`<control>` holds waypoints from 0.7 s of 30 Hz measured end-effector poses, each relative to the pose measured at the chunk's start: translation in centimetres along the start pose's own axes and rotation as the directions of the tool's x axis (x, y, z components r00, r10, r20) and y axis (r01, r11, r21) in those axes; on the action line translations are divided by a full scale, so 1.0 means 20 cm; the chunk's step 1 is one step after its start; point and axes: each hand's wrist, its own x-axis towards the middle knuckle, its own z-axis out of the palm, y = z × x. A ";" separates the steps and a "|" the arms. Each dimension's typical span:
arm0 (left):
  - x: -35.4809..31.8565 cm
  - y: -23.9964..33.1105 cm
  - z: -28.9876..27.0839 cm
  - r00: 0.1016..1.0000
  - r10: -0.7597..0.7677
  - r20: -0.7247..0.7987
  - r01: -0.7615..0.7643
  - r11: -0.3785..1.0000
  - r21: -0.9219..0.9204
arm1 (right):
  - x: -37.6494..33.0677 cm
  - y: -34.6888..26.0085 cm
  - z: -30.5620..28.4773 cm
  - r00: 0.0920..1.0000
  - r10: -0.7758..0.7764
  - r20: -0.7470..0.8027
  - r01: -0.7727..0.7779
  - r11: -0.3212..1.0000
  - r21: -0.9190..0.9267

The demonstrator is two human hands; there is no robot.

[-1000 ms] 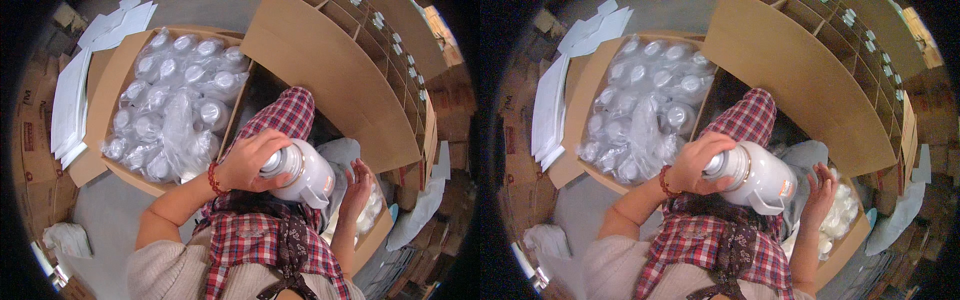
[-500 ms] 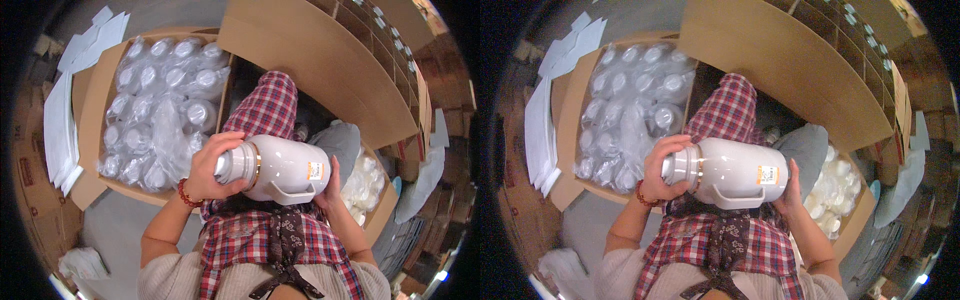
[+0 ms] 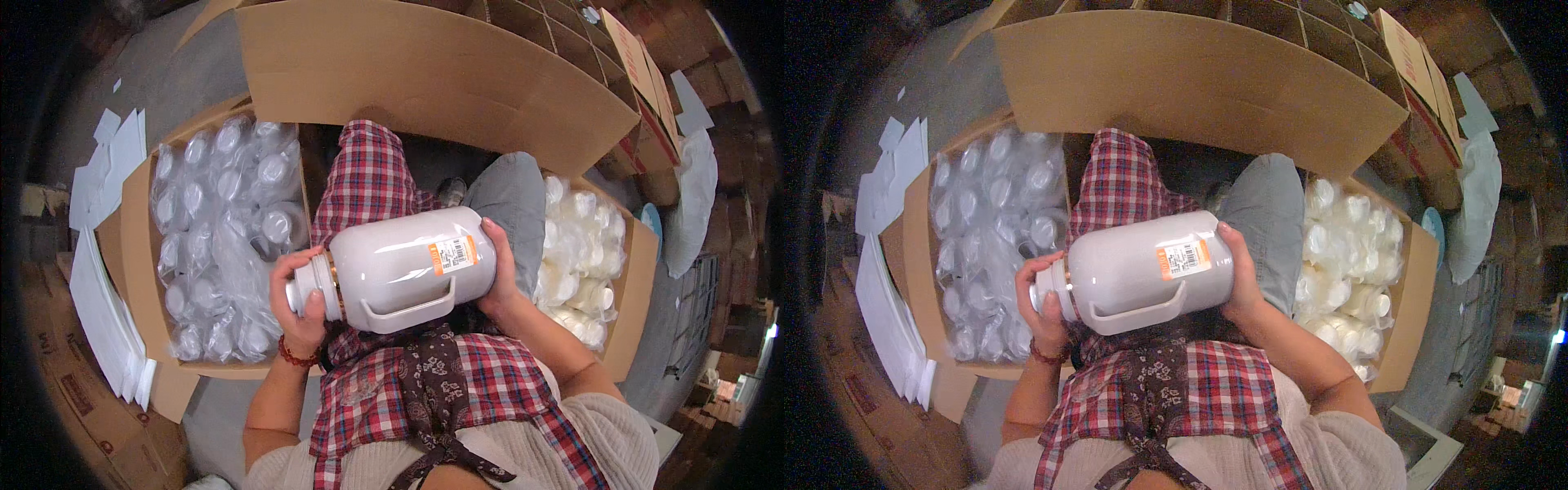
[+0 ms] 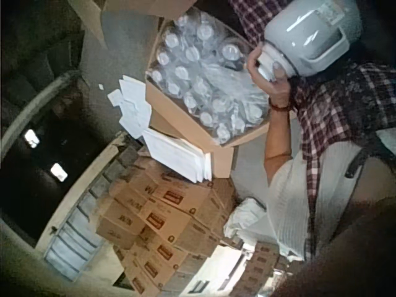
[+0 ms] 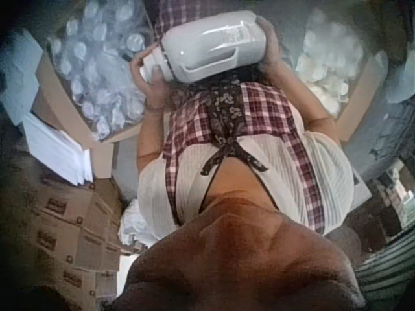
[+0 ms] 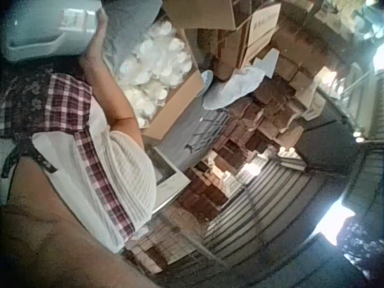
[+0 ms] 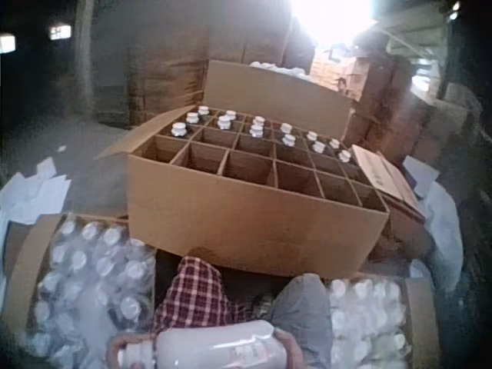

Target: The person takes various thermos flask components, including a plastic casing and a glass inner lining, and fits them together to assemble the full flasks.

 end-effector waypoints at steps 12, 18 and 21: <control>0.18 -0.11 0.02 0.611 -0.628 0.481 0.763 0.308 -0.568 | -0.21 -0.47 0.38 -0.245 0.071 0.967 0.898 -0.359 0.254; 0.28 0.17 -0.04 0.850 -0.524 0.057 0.426 0.618 -0.661 | -0.10 -0.46 0.25 0.189 -0.361 0.913 0.979 0.135 -0.150; 0.33 0.27 -0.02 0.980 -0.073 -0.183 0.021 0.961 -0.275 | -0.07 -0.35 0.25 0.787 -0.439 0.434 0.577 0.772 -0.265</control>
